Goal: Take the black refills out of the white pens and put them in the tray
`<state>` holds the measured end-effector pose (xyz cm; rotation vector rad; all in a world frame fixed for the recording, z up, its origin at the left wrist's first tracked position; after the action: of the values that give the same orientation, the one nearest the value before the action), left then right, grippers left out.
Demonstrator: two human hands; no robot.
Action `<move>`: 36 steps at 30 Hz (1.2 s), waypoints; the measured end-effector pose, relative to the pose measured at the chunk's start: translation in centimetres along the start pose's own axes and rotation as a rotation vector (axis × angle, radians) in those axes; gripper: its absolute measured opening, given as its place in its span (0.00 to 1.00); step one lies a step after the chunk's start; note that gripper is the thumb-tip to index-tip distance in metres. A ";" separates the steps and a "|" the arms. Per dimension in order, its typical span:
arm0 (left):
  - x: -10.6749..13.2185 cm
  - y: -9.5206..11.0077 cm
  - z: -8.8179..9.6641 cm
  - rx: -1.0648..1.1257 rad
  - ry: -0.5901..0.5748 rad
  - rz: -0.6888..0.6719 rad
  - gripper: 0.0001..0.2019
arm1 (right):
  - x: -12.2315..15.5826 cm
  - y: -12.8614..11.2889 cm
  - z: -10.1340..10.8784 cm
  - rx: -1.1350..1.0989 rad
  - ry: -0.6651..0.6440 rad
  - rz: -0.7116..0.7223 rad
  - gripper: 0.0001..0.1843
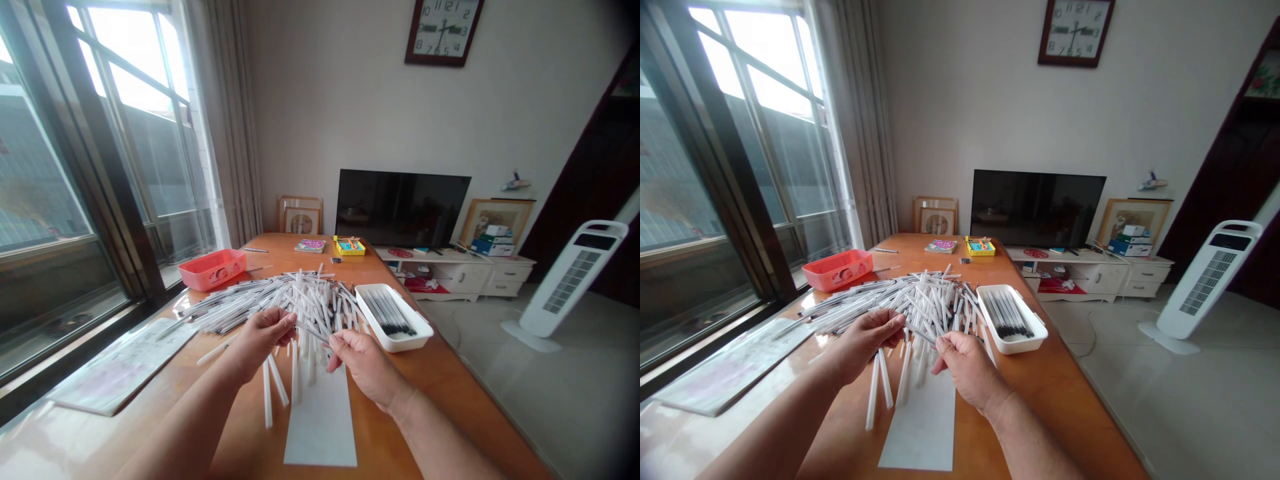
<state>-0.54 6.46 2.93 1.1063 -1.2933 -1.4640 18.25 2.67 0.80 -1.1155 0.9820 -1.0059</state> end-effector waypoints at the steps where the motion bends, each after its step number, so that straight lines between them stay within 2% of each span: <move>1: -0.1 -0.1 0.1 0.004 0.008 -0.004 0.18 | -0.1 0.2 0.1 -0.017 0.012 -0.003 0.20; 7: -0.3 -0.9 0.3 0.121 0.008 0.026 0.15 | -0.3 0.4 0.6 -0.079 0.054 0.026 0.13; 11: -0.2 -1.0 0.2 0.281 -0.009 0.066 0.16 | -0.1 0.5 0.6 -0.015 0.032 -0.027 0.20; 14: -0.1 -0.7 0.1 0.340 -0.029 0.062 0.15 | 0.1 0.7 0.1 -0.053 -0.021 -0.068 0.25; 16: -0.1 -0.7 0.1 0.341 -0.027 0.051 0.13 | 0.0 0.7 -0.1 -0.106 -0.021 -0.061 0.26; 20: -0.3 -1.1 0.3 0.326 -0.004 0.056 0.12 | 0.0 0.7 0.2 -0.191 0.022 -0.048 0.20; 23: -0.3 -1.1 0.2 0.341 -0.012 0.058 0.13 | -0.1 0.7 0.6 -0.172 0.046 -0.043 0.17; 30: -0.1 -0.6 0.0 0.384 -0.044 0.048 0.14 | 0.1 0.8 -0.2 -0.166 -0.044 -0.073 0.27; 36: -0.2 -0.8 -0.1 0.354 -0.046 0.036 0.13 | 0.1 0.1 0.0 -0.150 0.001 -0.036 0.19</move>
<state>-0.40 6.65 2.15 1.2725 -1.6400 -1.2693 18.32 2.57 0.69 -1.2604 1.0553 -0.9736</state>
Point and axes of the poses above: each hand's wrist, its own x-axis away from the middle knuckle, its own z-axis out of the back of the hand, y = z × x, the point moved 8 cm from there along -x, towards the middle knuckle, and after that the axes turned 1 degree about -y, right-handed, at the moved point
